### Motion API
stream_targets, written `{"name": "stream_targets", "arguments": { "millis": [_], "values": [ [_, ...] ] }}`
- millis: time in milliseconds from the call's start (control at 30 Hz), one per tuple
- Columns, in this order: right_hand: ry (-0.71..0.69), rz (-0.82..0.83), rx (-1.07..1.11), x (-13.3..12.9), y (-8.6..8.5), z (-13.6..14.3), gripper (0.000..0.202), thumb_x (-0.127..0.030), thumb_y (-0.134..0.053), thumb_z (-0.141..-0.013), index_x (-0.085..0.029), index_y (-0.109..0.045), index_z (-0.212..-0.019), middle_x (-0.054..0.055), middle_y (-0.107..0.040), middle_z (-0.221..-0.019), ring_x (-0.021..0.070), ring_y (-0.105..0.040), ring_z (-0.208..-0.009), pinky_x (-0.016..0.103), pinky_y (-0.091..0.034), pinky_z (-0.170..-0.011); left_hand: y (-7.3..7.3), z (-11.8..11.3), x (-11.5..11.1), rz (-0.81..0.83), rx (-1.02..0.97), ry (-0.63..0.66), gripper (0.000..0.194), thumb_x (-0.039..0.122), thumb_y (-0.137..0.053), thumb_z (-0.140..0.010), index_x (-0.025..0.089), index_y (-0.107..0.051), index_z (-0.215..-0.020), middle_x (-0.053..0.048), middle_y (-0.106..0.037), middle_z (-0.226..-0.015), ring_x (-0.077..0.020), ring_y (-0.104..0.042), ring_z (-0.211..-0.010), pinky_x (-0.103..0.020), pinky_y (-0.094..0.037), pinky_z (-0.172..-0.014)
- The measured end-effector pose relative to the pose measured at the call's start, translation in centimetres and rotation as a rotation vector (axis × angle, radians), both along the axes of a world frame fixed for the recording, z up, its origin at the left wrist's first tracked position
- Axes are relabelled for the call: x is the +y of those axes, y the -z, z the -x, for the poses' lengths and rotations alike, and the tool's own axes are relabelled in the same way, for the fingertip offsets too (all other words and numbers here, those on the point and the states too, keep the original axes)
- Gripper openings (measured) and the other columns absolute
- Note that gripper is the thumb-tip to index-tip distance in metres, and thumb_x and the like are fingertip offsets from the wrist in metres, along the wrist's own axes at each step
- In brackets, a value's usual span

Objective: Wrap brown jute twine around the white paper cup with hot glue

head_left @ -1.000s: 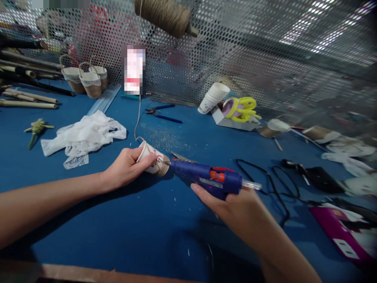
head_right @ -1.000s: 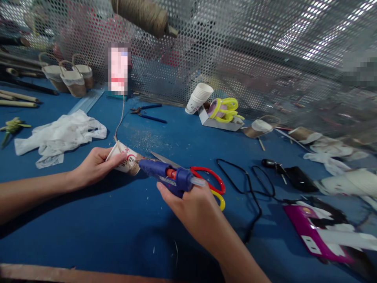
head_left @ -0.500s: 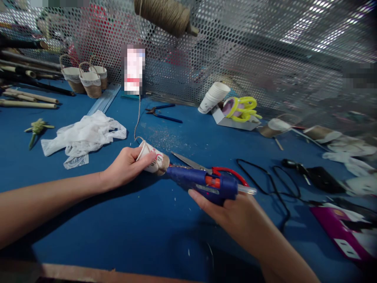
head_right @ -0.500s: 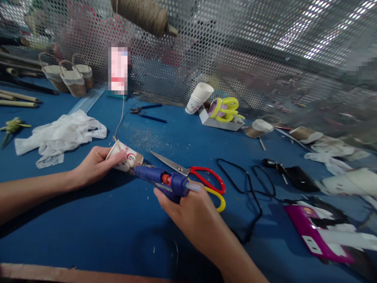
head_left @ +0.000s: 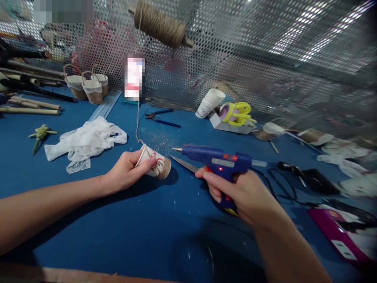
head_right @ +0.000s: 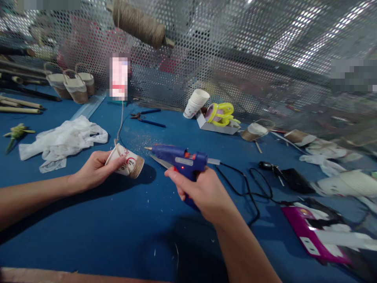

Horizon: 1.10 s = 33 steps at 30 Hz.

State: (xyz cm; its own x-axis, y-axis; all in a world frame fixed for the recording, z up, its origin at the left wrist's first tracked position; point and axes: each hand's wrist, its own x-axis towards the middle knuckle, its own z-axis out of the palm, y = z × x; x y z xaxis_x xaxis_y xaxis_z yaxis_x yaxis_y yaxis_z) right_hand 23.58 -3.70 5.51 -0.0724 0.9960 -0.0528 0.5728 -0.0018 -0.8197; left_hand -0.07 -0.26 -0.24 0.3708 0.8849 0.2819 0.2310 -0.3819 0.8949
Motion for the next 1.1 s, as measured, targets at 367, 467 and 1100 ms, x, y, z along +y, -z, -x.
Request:
{"name": "stream_targets", "arguments": {
  "millis": [367, 467, 1100],
  "values": [
    [0.269, 0.151, 0.1, 8.1, 1.5, -1.4, 0.021, -0.031, -0.062, -0.071, -0.014, -0.051, -0.064, -0.002, -0.05, -0.056, 0.0064, -0.044, -0.045, 0.022, -0.04, -0.045, -0.6, 0.2, -0.3, -0.199, -0.035, 0.019, 0.024, 0.023, -0.045, -0.083, 0.012, -0.06, -0.067, -0.004, -0.061, -0.069, -0.0105, -0.053, -0.061, -0.02, -0.044, -0.055],
    [0.256, 0.172, -0.024, 9.5, 2.6, -1.4, 0.025, -0.033, -0.05, -0.081, -0.01, -0.056, -0.075, 0.005, -0.058, -0.071, 0.0101, -0.053, -0.057, 0.027, -0.046, -0.056, -0.7, 0.1, -0.3, -0.199, -0.045, 0.018, 0.027, 0.024, -0.045, -0.083, 0.011, -0.059, -0.065, -0.004, -0.059, -0.066, -0.0101, -0.051, -0.059, -0.02, -0.043, -0.054],
    [-0.575, 0.325, 0.377, 4.8, -0.4, 8.0, 0.03, -0.044, -0.052, -0.078, -0.017, -0.065, -0.081, 0.004, -0.063, -0.101, 0.0122, -0.058, -0.084, 0.026, -0.044, -0.077, -1.4, -0.3, -1.7, -0.188, 0.066, 0.263, 0.033, 0.022, -0.044, -0.082, 0.013, -0.052, -0.052, 0.001, -0.049, -0.051, -0.0077, -0.041, -0.048, -0.02, -0.037, -0.049]
  ]
}}
